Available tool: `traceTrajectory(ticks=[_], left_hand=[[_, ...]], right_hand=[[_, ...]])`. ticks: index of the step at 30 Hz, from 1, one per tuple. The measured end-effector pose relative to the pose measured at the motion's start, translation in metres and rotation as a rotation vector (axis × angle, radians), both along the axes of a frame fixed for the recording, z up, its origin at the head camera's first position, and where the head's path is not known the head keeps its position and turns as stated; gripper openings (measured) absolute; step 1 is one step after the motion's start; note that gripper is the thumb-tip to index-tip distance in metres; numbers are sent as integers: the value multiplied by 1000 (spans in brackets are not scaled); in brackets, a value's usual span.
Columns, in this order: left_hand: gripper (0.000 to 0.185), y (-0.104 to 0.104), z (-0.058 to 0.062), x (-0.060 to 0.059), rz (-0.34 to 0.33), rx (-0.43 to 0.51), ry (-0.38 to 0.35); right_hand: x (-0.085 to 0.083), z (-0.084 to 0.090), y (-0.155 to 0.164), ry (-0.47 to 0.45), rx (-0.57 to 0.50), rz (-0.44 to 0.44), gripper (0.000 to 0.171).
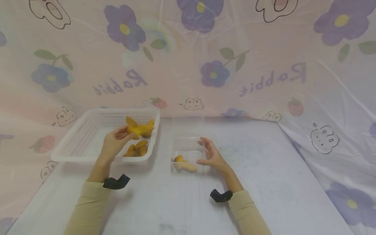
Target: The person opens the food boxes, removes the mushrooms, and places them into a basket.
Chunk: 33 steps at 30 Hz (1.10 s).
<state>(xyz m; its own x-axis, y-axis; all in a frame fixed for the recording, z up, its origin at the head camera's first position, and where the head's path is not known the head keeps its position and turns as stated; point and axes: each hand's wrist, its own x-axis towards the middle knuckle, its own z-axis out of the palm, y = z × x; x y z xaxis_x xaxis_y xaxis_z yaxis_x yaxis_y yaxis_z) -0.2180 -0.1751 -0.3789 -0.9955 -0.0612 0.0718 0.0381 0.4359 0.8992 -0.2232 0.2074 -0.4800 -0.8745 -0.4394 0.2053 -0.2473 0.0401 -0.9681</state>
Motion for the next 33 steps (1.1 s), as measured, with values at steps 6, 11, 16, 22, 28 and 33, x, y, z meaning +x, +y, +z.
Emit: traceTrajectory(ticks=[6, 11, 16, 22, 28, 33], left_hand=[[61, -14, -6, -1, 15, -30, -10], [60, -25, -9, -1, 48, -65, -25], [63, -31, -13, -3, 59, -87, -41], [67, -39, -14, -5, 71, -133, -56], [64, -46, -10, -3, 97, -172, -60], [63, -49, -9, -2, 131, -179, -70]], right_hand=[[0, -1, 0, -8, -7, 7, 98], [0, 0, -1, -20, -14, 13, 97], [0, 0, 0, -33, -11, 2, 99], [-1, 0, 0, -25, -17, 8, 99], [-1, 0, 1, -23, -18, 4, 99], [0, 0, 1, -22, -19, 5, 99]])
